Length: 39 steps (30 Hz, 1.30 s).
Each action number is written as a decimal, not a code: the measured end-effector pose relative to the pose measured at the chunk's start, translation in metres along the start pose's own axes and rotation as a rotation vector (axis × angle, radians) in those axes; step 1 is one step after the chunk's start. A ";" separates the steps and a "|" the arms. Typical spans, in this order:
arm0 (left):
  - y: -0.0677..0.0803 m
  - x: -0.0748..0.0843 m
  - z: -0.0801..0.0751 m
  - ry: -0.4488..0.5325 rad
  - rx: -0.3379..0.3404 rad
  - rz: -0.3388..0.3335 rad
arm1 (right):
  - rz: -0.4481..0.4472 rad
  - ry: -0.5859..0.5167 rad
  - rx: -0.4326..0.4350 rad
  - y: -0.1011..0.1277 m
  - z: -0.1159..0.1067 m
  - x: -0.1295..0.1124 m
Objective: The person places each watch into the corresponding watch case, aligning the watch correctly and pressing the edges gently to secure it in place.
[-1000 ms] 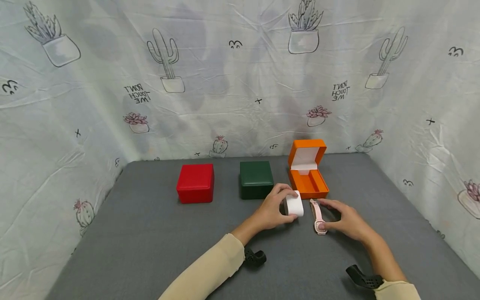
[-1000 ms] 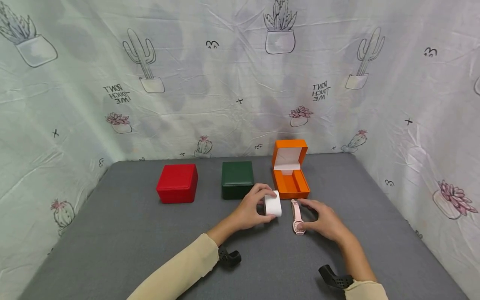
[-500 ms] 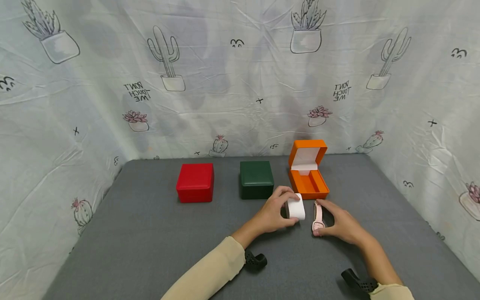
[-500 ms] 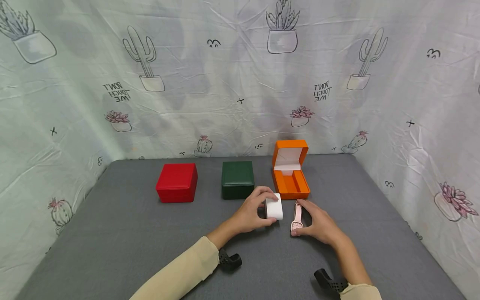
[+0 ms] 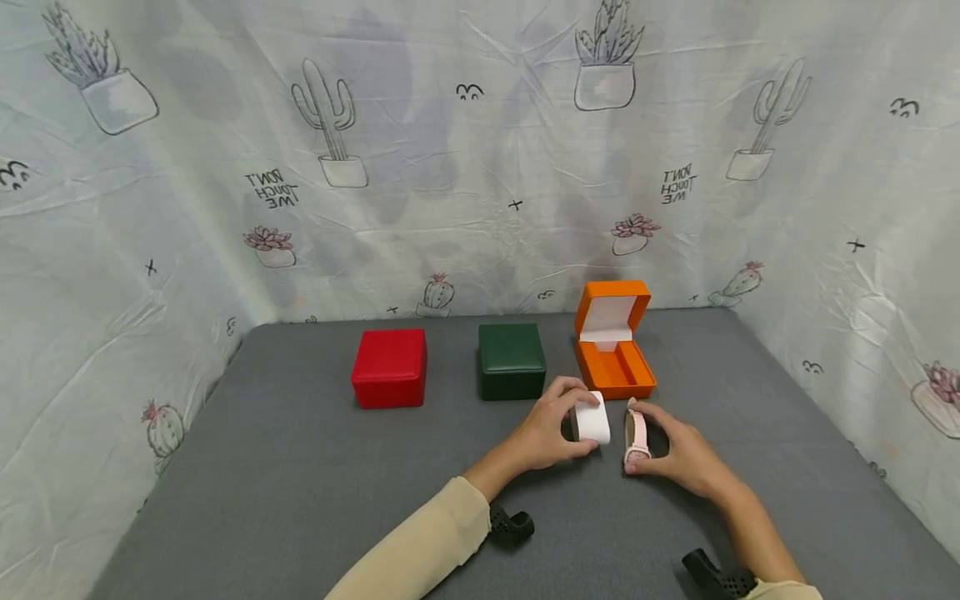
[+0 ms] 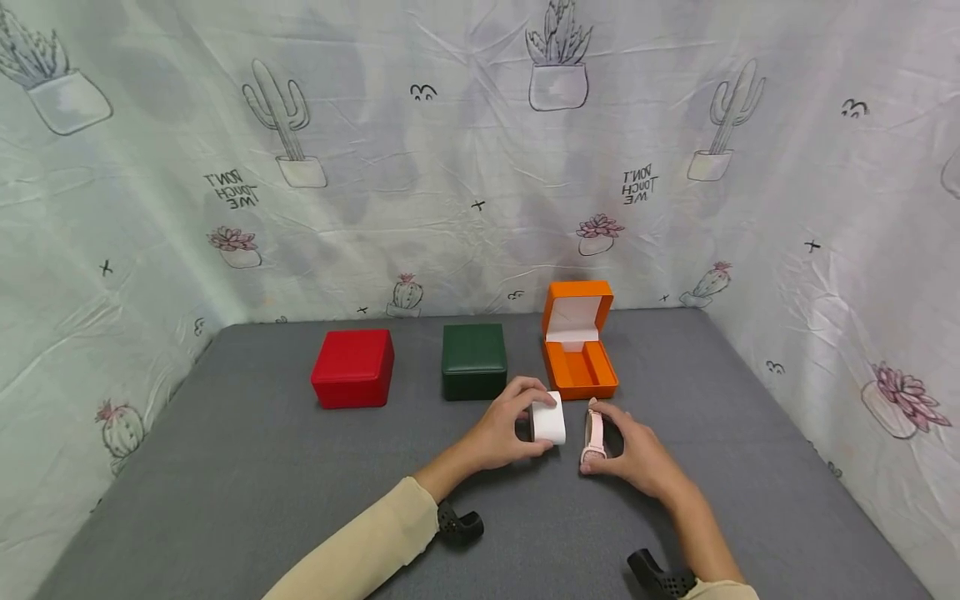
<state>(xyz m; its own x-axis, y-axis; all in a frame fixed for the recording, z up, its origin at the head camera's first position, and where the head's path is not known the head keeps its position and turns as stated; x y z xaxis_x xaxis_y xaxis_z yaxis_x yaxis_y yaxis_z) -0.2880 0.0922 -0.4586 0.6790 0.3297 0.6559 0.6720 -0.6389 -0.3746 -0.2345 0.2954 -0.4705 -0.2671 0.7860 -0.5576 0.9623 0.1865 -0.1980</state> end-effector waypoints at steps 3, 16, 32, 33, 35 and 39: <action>0.001 0.001 0.000 -0.003 0.000 0.000 | -0.007 -0.053 0.040 0.001 -0.001 0.000; 0.001 0.008 -0.004 0.010 0.004 0.013 | -0.069 -0.316 0.085 -0.008 -0.007 -0.013; -0.005 0.008 -0.030 0.096 0.112 0.068 | -0.023 -0.727 0.009 -0.039 -0.006 -0.033; -0.006 0.008 -0.032 0.103 0.117 0.071 | -0.025 -0.764 -0.005 -0.040 -0.006 -0.036; -0.006 0.009 -0.037 0.110 0.128 0.075 | -0.017 -0.826 -0.032 -0.043 -0.005 -0.040; -0.008 0.008 -0.048 0.132 0.169 0.075 | 0.021 -0.860 -0.062 -0.049 -0.003 -0.046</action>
Point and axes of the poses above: each hand's wrist, its own y-axis away from the middle knuckle, its own z-axis out of the palm, x = y × z, the point moved 5 cm from there along -y, towards the middle knuckle, and after that the axes turned 3 degrees about -z, right-handed, at the moved point
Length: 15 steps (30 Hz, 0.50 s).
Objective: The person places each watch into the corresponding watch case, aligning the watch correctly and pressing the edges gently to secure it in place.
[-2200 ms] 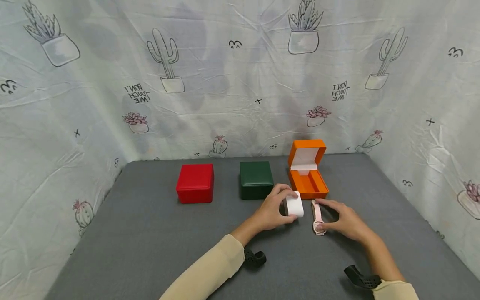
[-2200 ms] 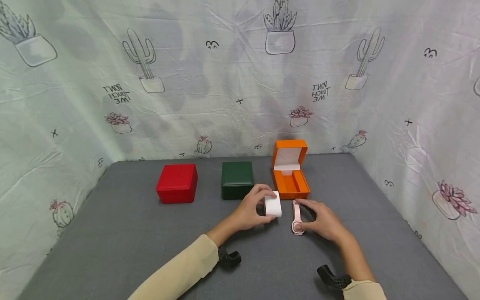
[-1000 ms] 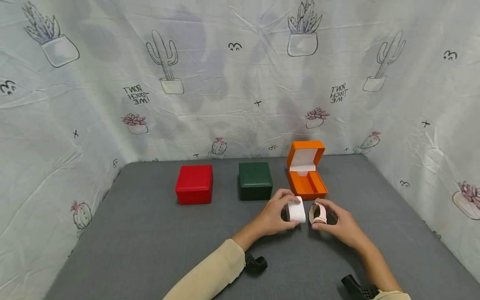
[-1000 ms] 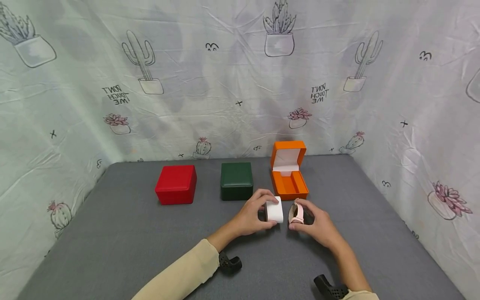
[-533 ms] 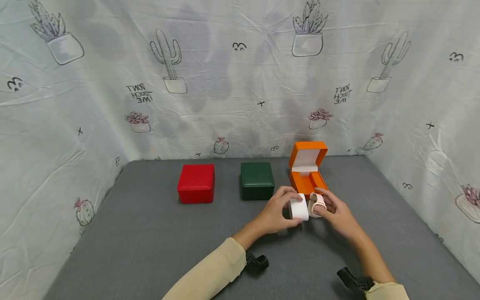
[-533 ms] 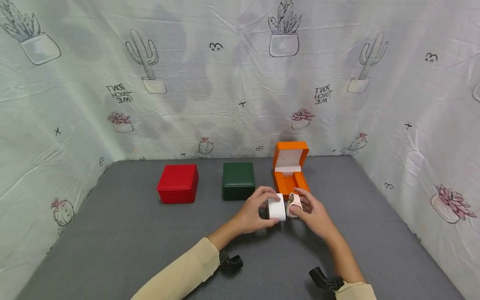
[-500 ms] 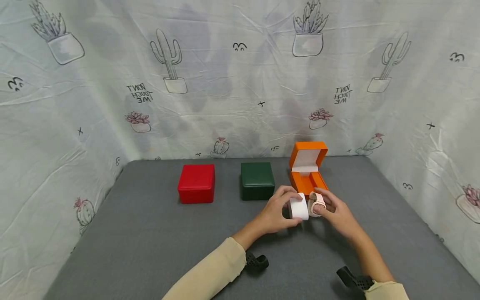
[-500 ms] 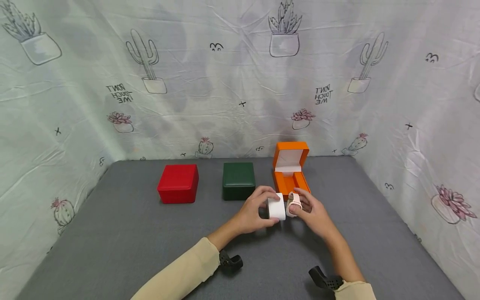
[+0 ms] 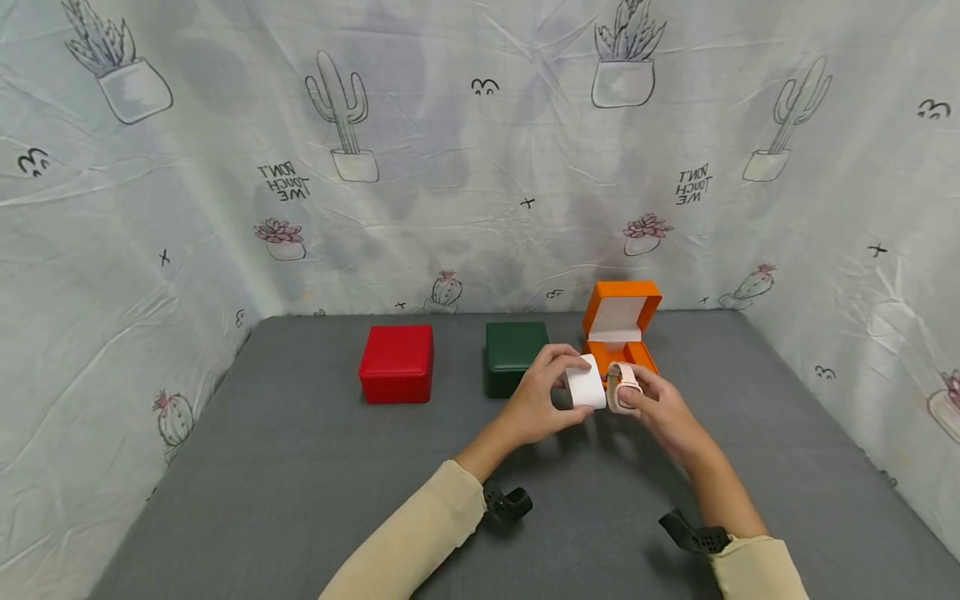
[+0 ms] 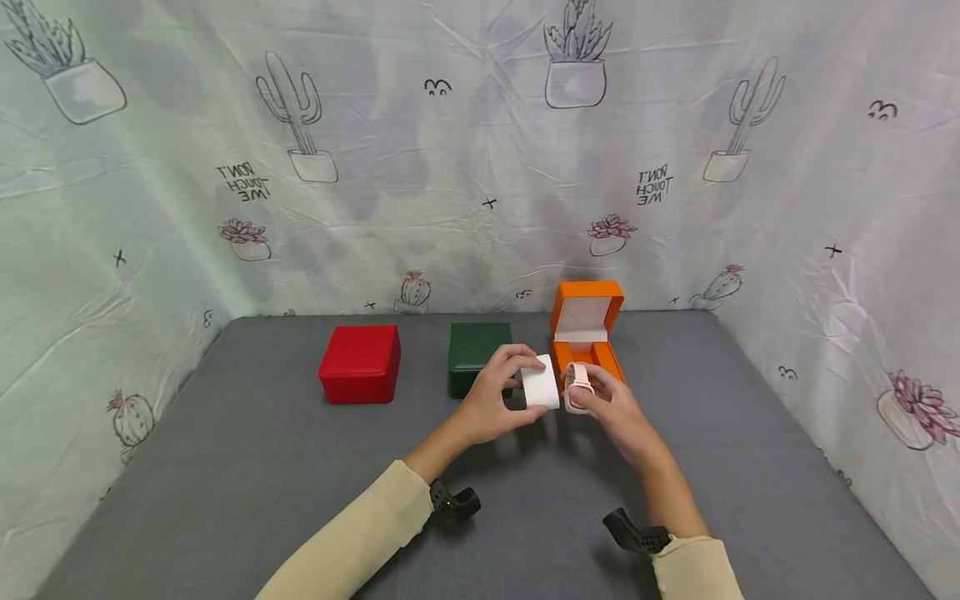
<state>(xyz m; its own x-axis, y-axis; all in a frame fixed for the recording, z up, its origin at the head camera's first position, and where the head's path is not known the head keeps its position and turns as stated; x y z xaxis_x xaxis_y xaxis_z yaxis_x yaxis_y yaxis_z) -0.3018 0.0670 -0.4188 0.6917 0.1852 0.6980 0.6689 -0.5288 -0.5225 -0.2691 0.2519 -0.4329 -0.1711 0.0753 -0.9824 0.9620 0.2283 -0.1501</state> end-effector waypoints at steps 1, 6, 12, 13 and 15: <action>-0.001 0.000 -0.002 -0.003 0.013 -0.003 | 0.008 -0.007 0.001 -0.002 0.001 -0.001; -0.003 0.003 -0.010 -0.011 0.054 0.005 | 0.045 -0.024 0.008 -0.008 0.007 -0.004; -0.003 0.007 -0.012 -0.079 0.081 0.074 | 0.047 -0.047 0.015 -0.015 0.012 -0.006; -0.003 0.008 -0.012 -0.095 0.086 0.083 | 0.042 -0.054 0.019 -0.016 0.013 -0.006; -0.002 0.008 -0.012 -0.120 0.093 0.099 | 0.024 -0.067 0.020 -0.017 0.014 -0.007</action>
Point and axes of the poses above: each hand's wrist, its own y-axis away from the middle knuckle, its own z-axis out of the palm, x = y × z, the point moved 5 cm from there along -y, towards the middle knuckle, and after that the axes turned 3 degrees about -z, right-handed, at the moved point
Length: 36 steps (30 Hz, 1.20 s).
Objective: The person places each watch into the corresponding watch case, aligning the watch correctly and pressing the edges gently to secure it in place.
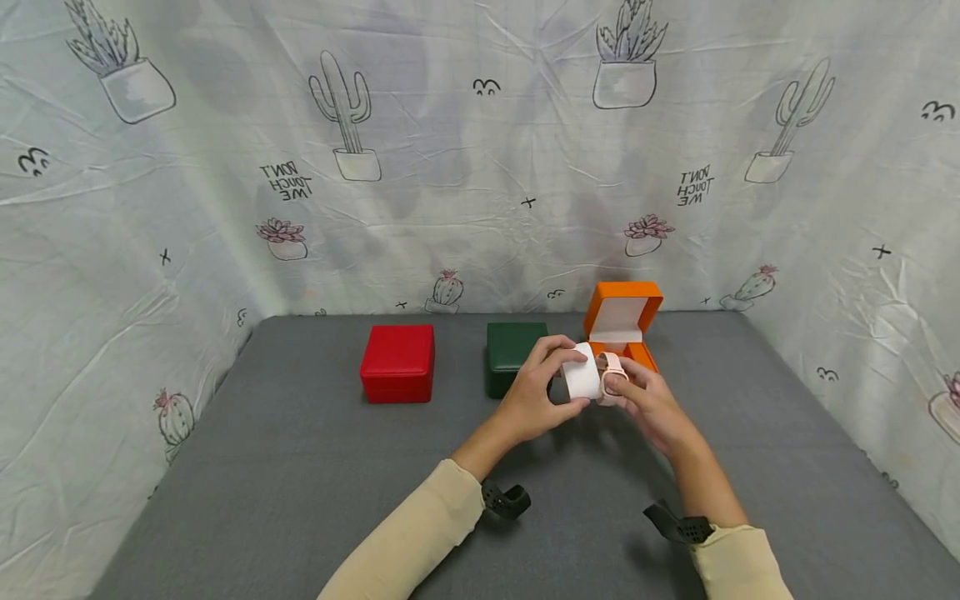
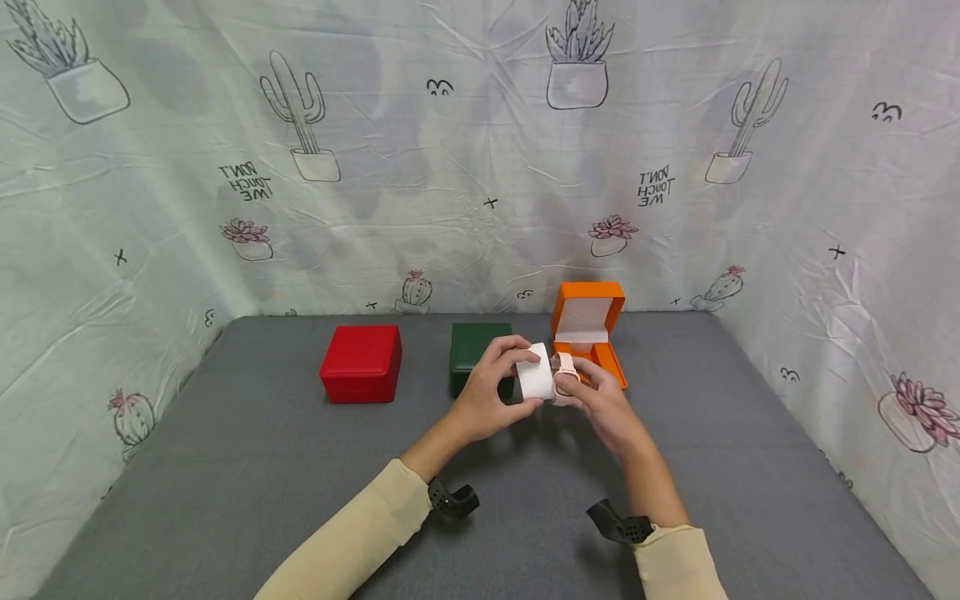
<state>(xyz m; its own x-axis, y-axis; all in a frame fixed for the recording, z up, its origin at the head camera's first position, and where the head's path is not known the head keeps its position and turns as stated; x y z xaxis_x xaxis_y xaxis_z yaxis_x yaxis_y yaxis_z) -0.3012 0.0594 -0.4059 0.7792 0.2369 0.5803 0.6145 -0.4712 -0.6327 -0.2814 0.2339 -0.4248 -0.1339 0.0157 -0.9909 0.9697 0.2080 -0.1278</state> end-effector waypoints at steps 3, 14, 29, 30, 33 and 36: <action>0.000 0.001 0.000 -0.031 0.006 0.024 | -0.031 -0.026 -0.001 -0.001 0.002 -0.001; 0.001 0.005 0.000 -0.059 -0.006 0.063 | -0.027 -0.043 0.035 -0.002 0.007 -0.005; 0.001 0.008 0.001 -0.074 -0.004 0.102 | -0.034 0.008 0.060 -0.002 0.007 -0.006; 0.001 0.008 0.000 -0.075 -0.002 0.101 | -0.038 0.018 0.060 -0.002 0.007 -0.007; 0.001 0.009 -0.001 -0.081 0.002 0.110 | -0.053 0.070 0.050 -0.001 0.007 -0.008; 0.000 0.009 -0.001 -0.088 0.002 0.121 | -0.066 0.135 0.043 -0.001 0.006 -0.008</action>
Point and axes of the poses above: each hand's wrist, its own y-axis away from the middle knuckle, its own z-axis out of the palm, x = y × z, the point moved 5 cm from there along -y, towards the middle knuckle, and after that the axes turned 3 degrees about -z, right-handed, at the moved point
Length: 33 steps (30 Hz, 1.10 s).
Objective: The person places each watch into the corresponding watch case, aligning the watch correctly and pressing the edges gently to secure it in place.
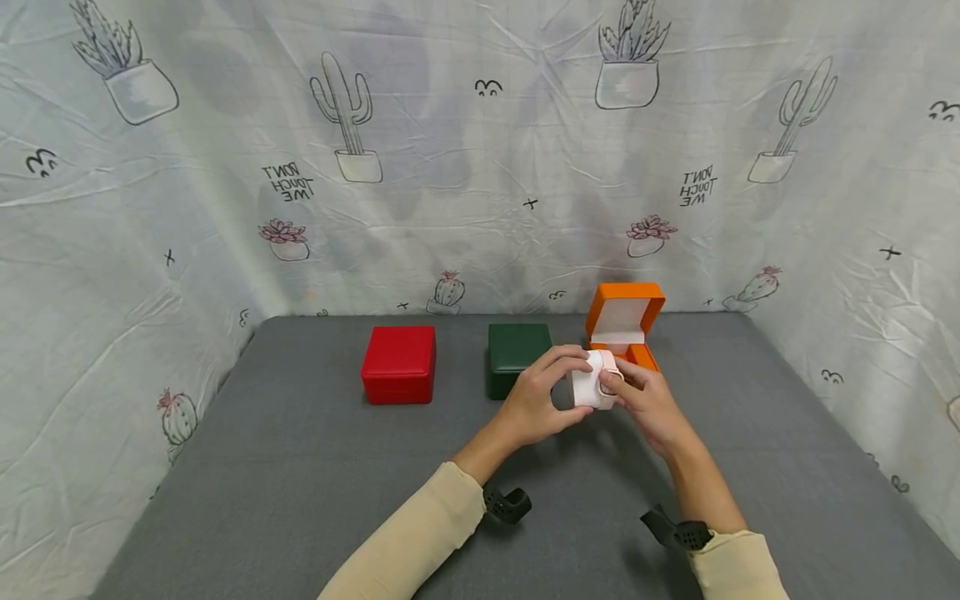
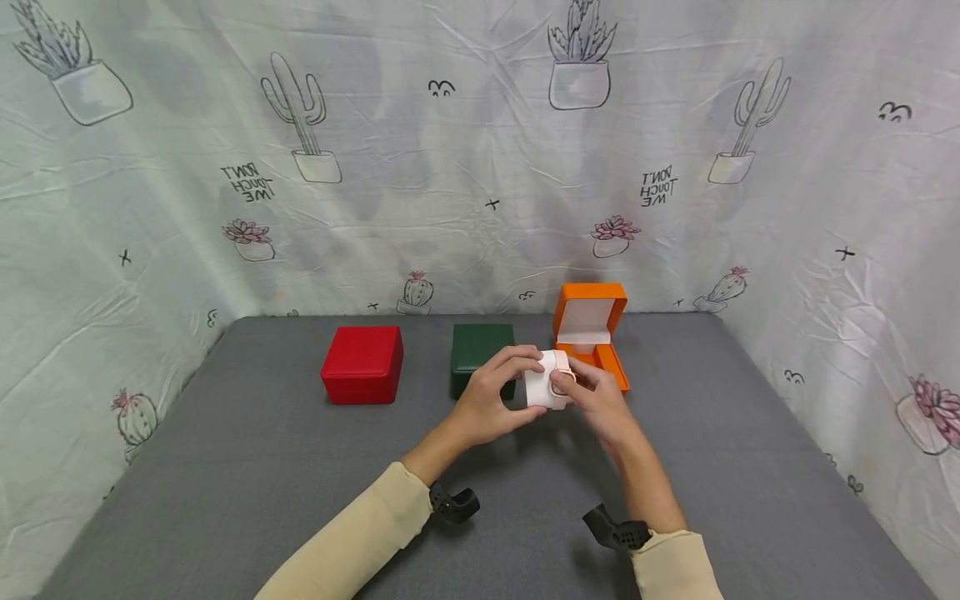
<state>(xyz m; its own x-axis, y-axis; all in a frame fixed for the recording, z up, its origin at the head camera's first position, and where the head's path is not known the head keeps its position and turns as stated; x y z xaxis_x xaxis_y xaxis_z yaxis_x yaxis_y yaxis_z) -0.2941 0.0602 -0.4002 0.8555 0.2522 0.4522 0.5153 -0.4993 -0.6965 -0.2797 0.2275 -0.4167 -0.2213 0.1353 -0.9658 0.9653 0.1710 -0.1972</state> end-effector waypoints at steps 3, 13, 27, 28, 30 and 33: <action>0.000 -0.001 0.000 0.004 -0.012 -0.001 | -0.012 0.058 -0.014 0.000 -0.001 0.001; 0.001 -0.006 0.001 0.066 -0.073 -0.040 | -0.037 0.187 -0.099 0.003 0.001 -0.001; -0.001 -0.010 -0.002 0.131 -0.067 -0.051 | 0.006 0.052 -0.140 0.000 0.003 -0.004; -0.001 -0.010 -0.002 0.158 -0.068 -0.066 | 0.017 0.011 -0.148 0.001 0.002 -0.003; -0.001 -0.013 -0.003 0.219 -0.071 -0.098 | 0.022 -0.071 -0.178 0.002 -0.002 -0.003; -0.001 -0.014 -0.004 0.318 -0.084 -0.146 | 0.001 -0.116 -0.235 0.004 -0.006 -0.005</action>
<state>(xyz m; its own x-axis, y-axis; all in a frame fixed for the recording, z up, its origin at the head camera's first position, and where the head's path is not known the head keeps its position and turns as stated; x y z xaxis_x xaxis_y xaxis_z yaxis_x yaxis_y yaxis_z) -0.3072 0.0538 -0.4034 0.7079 0.0623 0.7036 0.6141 -0.5465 -0.5695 -0.2756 0.2330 -0.4118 -0.1897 0.0248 -0.9815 0.9040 0.3946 -0.1648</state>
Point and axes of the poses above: each hand's wrist, its own y-axis away from the middle knuckle, its own z-axis out of the palm, x = y × z, the point moved 5 cm from there along -y, towards the middle knuckle, and after that the axes turned 3 degrees about -z, right-handed, at the moved point
